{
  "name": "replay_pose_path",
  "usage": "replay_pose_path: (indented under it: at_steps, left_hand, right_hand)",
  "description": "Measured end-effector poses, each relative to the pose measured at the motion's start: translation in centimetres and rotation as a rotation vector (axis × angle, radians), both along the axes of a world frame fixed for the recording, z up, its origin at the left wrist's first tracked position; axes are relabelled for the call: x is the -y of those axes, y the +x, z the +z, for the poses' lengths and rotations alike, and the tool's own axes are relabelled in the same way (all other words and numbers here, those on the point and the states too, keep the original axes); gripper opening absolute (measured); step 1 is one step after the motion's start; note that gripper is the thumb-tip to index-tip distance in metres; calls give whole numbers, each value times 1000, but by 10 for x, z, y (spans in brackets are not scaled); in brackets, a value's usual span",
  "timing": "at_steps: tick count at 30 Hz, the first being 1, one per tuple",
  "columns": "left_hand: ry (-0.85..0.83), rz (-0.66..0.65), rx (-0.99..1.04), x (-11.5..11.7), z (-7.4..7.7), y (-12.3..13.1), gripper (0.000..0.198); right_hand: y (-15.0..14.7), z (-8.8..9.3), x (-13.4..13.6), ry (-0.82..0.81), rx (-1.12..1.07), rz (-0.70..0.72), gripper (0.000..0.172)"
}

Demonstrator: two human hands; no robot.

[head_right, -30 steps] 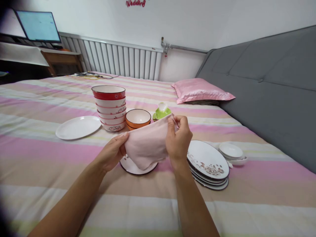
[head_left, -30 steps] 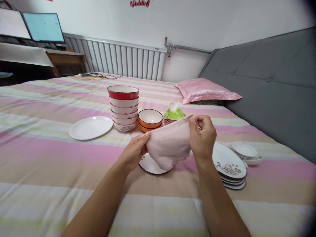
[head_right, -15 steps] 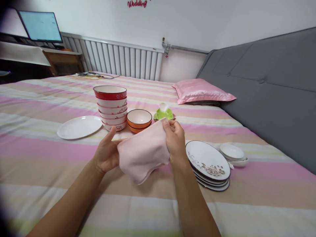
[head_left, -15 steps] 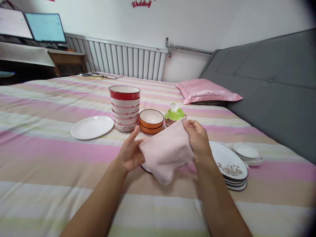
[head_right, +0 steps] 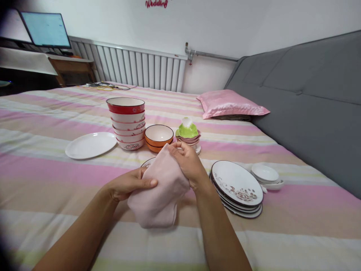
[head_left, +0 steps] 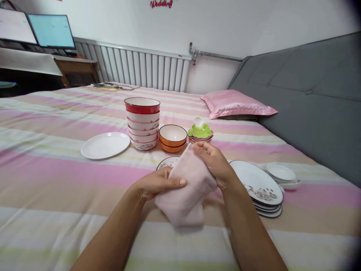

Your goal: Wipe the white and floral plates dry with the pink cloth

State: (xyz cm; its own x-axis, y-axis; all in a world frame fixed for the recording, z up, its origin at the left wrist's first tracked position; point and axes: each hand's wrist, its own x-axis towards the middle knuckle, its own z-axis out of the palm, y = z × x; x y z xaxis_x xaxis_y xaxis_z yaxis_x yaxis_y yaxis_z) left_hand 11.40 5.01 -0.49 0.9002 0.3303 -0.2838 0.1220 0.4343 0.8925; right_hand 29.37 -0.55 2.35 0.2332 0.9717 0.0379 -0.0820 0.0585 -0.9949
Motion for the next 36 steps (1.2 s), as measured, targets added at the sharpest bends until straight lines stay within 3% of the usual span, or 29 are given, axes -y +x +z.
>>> replay_pose_path:
  at_steps: [6,9,12,16,19,22,24,26,30,32,34,36]
  left_hand:
    - [19,47,-24,-2,6,-4,27]
    - [54,56,-23,-5,6,-6,25]
    - [101,126,-23,-11,5,-6,29]
    - [250,453,-77,-21,0,-1,33]
    - [353,704,-129,-25,-5,2,37]
    - [437,866,-157,-27,-8,2,39]
    - [486,932,-190,-29,-9,3,40]
    - [531,973,-221,-31,-10,2,41]
    - [558,1006,-275,-35,-10,0,41]
    - [610,970,-359,-37,-12,-2,42]
    - [697,889,-464,-39,-14,-4,42]
    - [778,816,-563,-41,-18,-5,38]
  right_hand:
    - [10,2,7,-144,27,405,48]
    - [14,4,9,-164,50,416,53]
    - [15,3,8,-63,9,237,57]
    - [19,3,5,129,88,-158,57]
    - [21,5,5,346,378,-470,57]
    - [17,2,3,413,708,-565,61]
    - [10,-4,0,367,829,-447,61]
    - [3,-11,-4,317,881,-224,57]
    - [-6,-18,-4,90,814,524,56]
    - [-6,-16,-1,-59,700,784,55]
    - [-3,-14,1,-136,658,771,42]
    - [0,-14,-1,-157,758,530,27]
